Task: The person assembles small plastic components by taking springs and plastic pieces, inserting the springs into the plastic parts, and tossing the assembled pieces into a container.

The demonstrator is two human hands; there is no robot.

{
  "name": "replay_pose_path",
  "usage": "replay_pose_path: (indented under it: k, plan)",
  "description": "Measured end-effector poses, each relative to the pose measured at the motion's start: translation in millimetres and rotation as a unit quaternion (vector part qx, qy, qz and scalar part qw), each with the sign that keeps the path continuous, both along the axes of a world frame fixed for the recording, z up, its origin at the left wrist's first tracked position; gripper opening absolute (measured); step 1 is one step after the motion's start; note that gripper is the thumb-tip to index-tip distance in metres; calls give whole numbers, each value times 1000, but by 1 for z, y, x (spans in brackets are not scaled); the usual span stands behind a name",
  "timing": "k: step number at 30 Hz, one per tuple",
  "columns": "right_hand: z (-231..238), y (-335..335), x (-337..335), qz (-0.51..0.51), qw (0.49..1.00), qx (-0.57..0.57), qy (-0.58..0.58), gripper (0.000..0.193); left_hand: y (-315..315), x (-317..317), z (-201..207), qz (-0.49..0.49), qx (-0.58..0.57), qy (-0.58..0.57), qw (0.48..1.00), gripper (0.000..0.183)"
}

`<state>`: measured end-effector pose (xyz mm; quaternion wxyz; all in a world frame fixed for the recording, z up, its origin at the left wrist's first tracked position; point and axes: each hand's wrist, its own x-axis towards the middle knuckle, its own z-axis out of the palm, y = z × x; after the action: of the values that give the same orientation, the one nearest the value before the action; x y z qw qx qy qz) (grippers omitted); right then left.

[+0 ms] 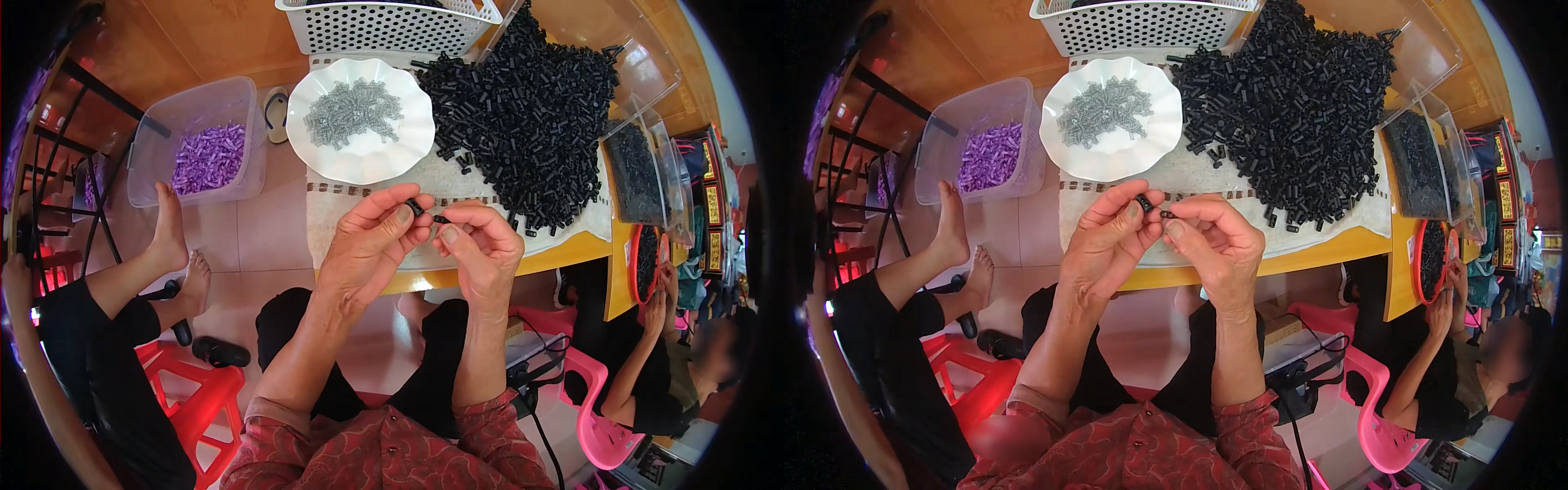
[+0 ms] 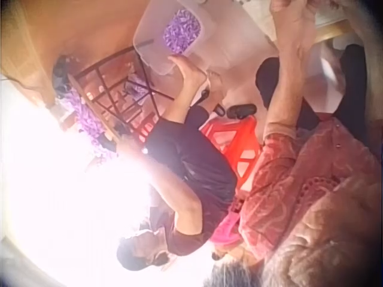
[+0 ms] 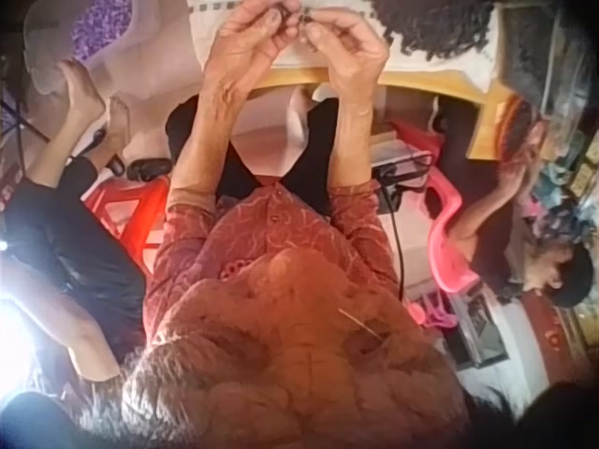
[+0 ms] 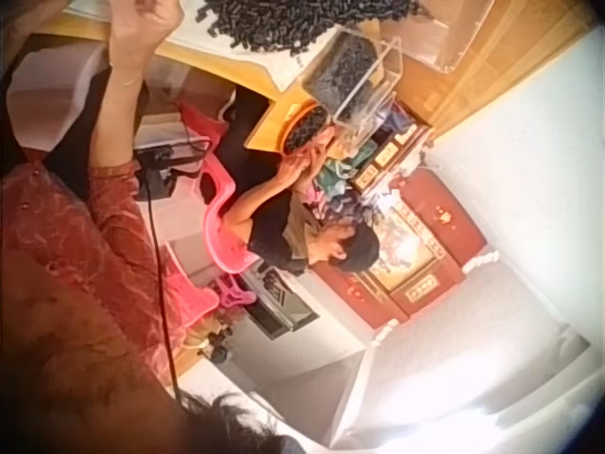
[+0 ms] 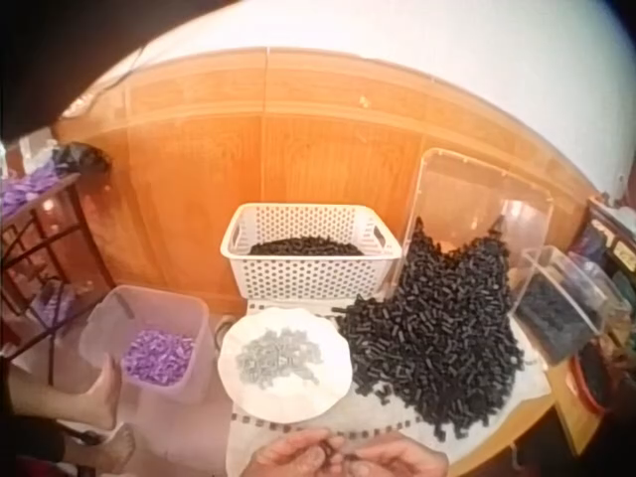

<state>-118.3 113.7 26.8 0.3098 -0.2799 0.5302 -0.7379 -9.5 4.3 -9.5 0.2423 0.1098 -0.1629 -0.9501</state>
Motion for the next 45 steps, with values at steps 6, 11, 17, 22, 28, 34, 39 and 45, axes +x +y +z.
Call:
replay_pose_path:
  k: [6,11,17,22,28,34,39,45]
  plan:
    - [0,-3,7,-12,999,19,47,16,-1,2,-1,4,-4,10,1000,27]
    - [-7,-5,7,-17,992,20,121,16,0,0,-1,21,-33,-5,999,26]
    - [-8,-9,12,-45,982,38,179,15,1,1,2,24,-48,-5,999,26]
    - [-8,-11,15,-69,980,38,181,13,1,1,1,24,-58,-14,998,26]
    - [-9,-11,15,-75,980,41,178,12,2,1,2,24,-58,-16,998,26]
    - [-9,-11,17,-85,972,48,212,13,3,1,1,29,-71,-30,997,26]
    - [-10,-9,16,-72,976,32,203,11,4,-1,-1,-2,15,-2,1000,25]
    - [-11,-11,19,-63,977,27,200,11,1,2,-7,-13,35,15,999,26]
